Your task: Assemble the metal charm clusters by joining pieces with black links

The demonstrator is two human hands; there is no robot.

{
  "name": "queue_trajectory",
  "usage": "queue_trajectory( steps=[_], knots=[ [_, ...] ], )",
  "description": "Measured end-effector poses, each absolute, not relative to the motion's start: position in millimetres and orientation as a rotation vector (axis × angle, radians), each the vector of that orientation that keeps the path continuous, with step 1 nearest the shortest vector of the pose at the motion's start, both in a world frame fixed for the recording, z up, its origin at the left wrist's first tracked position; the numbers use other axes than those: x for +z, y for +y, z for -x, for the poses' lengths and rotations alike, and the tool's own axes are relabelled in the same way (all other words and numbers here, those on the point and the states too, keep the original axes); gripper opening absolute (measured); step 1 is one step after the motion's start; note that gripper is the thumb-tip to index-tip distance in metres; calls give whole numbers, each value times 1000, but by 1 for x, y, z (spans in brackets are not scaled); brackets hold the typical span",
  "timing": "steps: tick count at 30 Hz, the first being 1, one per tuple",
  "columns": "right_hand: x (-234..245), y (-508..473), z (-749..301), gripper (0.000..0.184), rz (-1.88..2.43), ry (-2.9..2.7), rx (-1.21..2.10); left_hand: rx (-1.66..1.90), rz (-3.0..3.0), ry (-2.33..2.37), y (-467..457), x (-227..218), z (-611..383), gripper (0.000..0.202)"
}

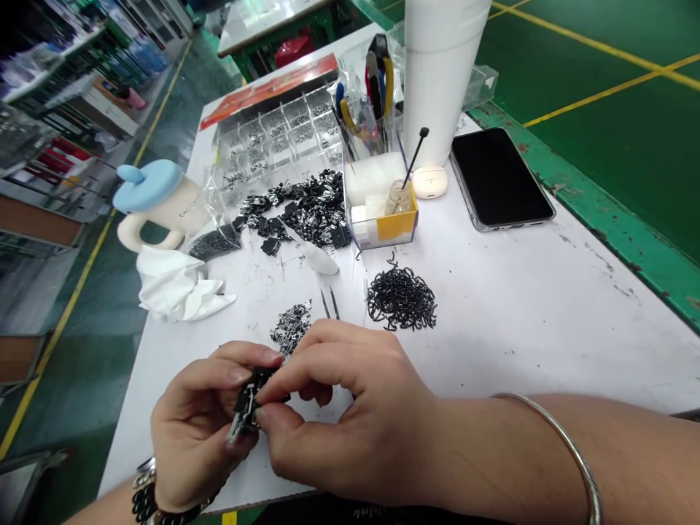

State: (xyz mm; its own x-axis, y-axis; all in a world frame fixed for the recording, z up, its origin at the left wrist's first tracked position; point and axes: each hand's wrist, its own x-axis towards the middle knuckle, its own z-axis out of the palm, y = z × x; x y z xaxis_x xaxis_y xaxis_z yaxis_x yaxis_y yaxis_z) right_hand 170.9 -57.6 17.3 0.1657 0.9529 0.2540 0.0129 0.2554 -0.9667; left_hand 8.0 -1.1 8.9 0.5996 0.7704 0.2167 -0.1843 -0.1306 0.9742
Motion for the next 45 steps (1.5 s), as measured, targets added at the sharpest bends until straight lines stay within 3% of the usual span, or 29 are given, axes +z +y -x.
queue_trajectory(
  steps=[9, 20, 45],
  knots=[
    [13, -54, -176, 2, 1132, -971, 1364, 864, -1419, 565, 0, 7, -6, 32],
    [12, -51, -184, 5, 1101, -829, 1653, 875, -1371, 525, 1, 1, -6, 31],
    [15, -50, -182, 5, 1166, -926, 1531, 850, -1337, 500, 1, -1, -7, 30]
  ],
)
